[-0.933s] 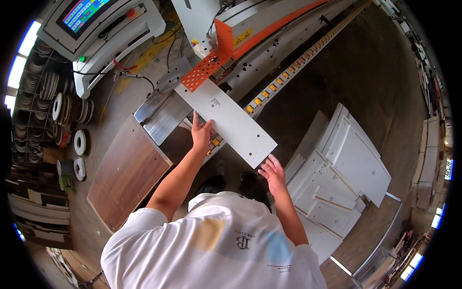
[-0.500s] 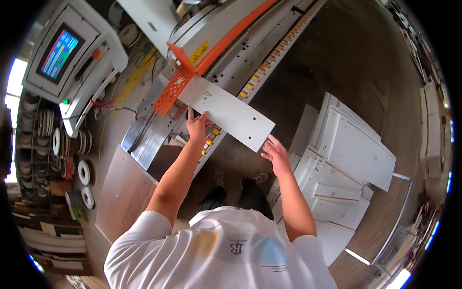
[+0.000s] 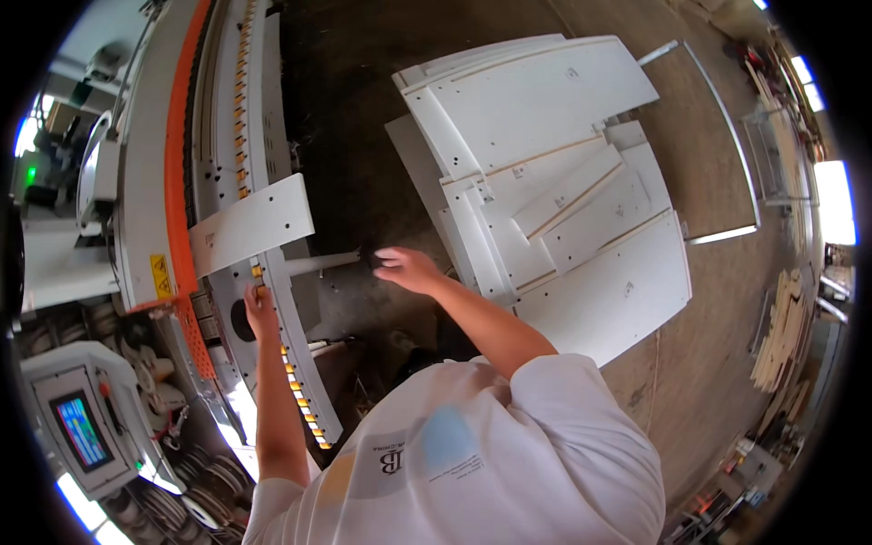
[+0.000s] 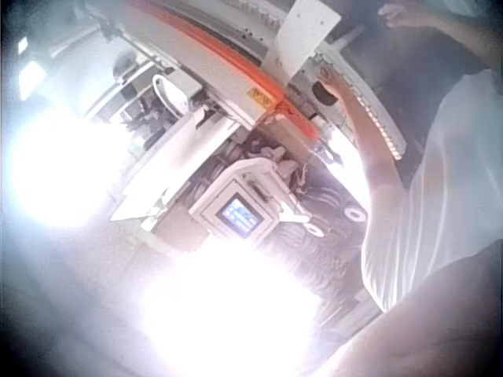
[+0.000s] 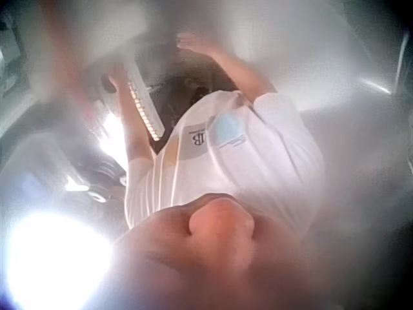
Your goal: The person repeatedly picks up white rectangular panels from a stack, places them onto a conveyor belt for processing, and then stacks the processed panels onto a separate pile. The task involves handling the panels one at a time in a continuous loop.
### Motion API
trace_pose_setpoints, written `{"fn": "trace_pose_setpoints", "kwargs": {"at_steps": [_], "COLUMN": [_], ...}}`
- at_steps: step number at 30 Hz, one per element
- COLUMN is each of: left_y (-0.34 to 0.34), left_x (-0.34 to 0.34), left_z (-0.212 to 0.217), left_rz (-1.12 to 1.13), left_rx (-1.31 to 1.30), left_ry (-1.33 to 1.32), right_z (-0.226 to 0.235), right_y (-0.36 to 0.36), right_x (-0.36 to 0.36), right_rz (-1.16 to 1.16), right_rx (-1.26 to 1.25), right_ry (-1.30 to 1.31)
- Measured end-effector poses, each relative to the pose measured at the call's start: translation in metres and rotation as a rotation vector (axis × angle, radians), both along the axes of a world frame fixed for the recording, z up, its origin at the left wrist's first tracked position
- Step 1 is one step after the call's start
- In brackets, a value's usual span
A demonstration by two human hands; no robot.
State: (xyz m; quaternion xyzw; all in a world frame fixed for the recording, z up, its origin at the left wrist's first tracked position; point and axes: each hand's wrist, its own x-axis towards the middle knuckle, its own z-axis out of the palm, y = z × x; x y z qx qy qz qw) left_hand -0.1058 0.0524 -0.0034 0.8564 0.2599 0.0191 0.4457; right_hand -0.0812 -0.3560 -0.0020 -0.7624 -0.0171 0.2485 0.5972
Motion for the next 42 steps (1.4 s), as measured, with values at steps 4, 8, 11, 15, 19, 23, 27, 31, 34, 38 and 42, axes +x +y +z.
{"fn": "trace_pose_setpoints", "kwargs": {"at_steps": [4,8,11,15,19,23,27,31,34,38,42], "left_y": [-0.056,-0.063,-0.061,-0.061,-0.069,-0.076,-0.082,-0.071,-0.076,-0.081,-0.082], "left_x": [-0.016,-0.011,-0.008,-0.009,-0.01,-0.005,-0.001,-0.005,-0.005,-0.002,-0.002], "left_z": [0.028,0.035,0.032,0.026,0.025,0.029,0.032,0.026,0.027,0.035,0.031], "left_rz": [-0.216,-0.196,-0.201,-0.176,-0.136,-0.14,-0.093,-0.098,-0.09,-0.109,-0.102], "left_rx": [0.654,0.644,0.661,0.719,0.761,0.776,0.783,0.767,0.757,0.785,0.807], "left_ry": [-0.024,-0.001,0.015,0.038,0.072,0.086,0.134,0.107,0.12,0.105,0.098], "right_z": [-0.049,-0.154,-0.192,-0.186,-0.189,-0.202,-0.205,-0.216,-0.275,-0.191,-0.213], "right_y": [-0.092,-0.211,-0.279,-0.296,-0.284,-0.258,-0.221,-0.207,-0.234,-0.225,-0.205], "right_x": [-0.038,-0.069,-0.079,-0.065,-0.058,-0.058,-0.058,-0.053,-0.071,-0.042,-0.059], "right_rz": [-0.262,-0.567,-0.909,-1.117,-1.258,-1.277,-1.304,-1.334,-0.993,-1.175,-1.191], "right_rx": [-0.322,-0.526,-0.298,-0.413,-0.3,-0.132,0.077,0.099,-0.478,-0.155,0.032], "right_ry": [0.086,0.085,0.382,0.598,0.578,0.387,0.437,0.456,0.144,0.436,0.42]}}
